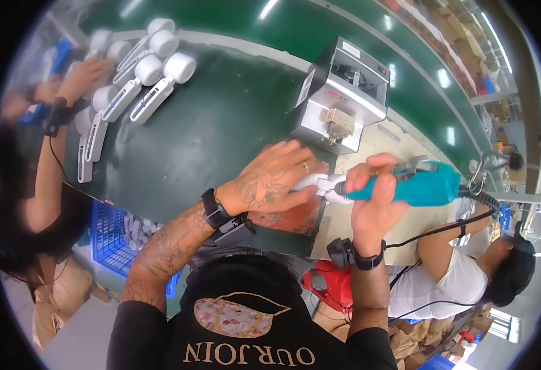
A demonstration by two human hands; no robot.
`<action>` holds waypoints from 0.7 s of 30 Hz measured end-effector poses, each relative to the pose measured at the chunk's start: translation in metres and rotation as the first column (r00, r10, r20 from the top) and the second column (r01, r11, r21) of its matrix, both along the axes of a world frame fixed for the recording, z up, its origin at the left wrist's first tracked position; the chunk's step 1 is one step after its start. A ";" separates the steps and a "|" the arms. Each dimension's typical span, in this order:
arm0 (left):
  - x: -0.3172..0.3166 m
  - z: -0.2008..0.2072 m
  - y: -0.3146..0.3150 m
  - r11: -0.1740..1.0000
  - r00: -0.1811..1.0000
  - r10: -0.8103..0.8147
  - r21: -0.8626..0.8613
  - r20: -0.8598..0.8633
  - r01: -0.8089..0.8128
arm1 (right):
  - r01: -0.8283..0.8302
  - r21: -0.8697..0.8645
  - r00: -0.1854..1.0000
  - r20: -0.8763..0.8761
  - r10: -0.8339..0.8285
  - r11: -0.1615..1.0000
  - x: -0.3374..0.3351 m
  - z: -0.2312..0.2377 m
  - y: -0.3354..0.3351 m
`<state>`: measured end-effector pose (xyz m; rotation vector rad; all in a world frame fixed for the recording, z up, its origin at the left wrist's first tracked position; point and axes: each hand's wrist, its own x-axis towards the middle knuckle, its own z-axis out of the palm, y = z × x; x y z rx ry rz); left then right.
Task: The person picks up a white plastic part, places it on a red block, and uses a power screwdriver to drive a screw into it. They then set the part aside and repeat the process with another part and a screw from the dispenser.
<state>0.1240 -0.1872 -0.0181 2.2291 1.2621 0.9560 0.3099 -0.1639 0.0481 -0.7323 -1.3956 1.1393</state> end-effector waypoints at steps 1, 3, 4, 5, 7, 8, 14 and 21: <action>0.000 0.001 0.000 1.000 1.000 0.003 -0.001 0.000 -0.003 | -0.008 -0.016 0.999 0.031 0.008 1.000 0.002 0.001 -0.005; -0.001 0.002 0.000 1.000 1.000 -0.005 -0.015 0.000 0.005 | -0.020 -0.016 1.000 0.021 0.020 1.000 0.003 -0.004 -0.007; -0.001 0.002 0.000 1.000 1.000 -0.009 -0.023 -0.002 0.009 | -0.036 -0.010 0.999 0.008 0.037 0.999 0.004 -0.006 -0.008; -0.001 0.002 0.000 1.000 1.000 -0.011 -0.026 -0.004 0.011 | -0.034 -0.012 0.999 0.006 0.034 0.999 0.004 -0.007 -0.008; -0.001 0.001 -0.001 0.999 1.000 -0.006 -0.035 0.002 0.006 | -0.017 -0.008 1.000 0.001 0.017 1.000 0.004 -0.009 -0.008; 0.000 0.001 0.000 0.999 1.000 -0.006 -0.036 0.000 0.006 | -0.017 -0.009 1.000 0.000 0.017 1.000 0.004 -0.010 -0.008; 0.000 0.001 -0.001 0.997 1.000 -0.004 -0.081 -0.012 0.003 | -0.027 0.005 1.000 -0.009 0.027 1.000 0.003 -0.023 -0.007; 0.000 0.001 0.002 0.999 0.999 -0.014 -0.042 -0.031 0.013 | -0.045 -0.016 0.995 -0.087 0.043 0.999 -0.001 -0.025 -0.002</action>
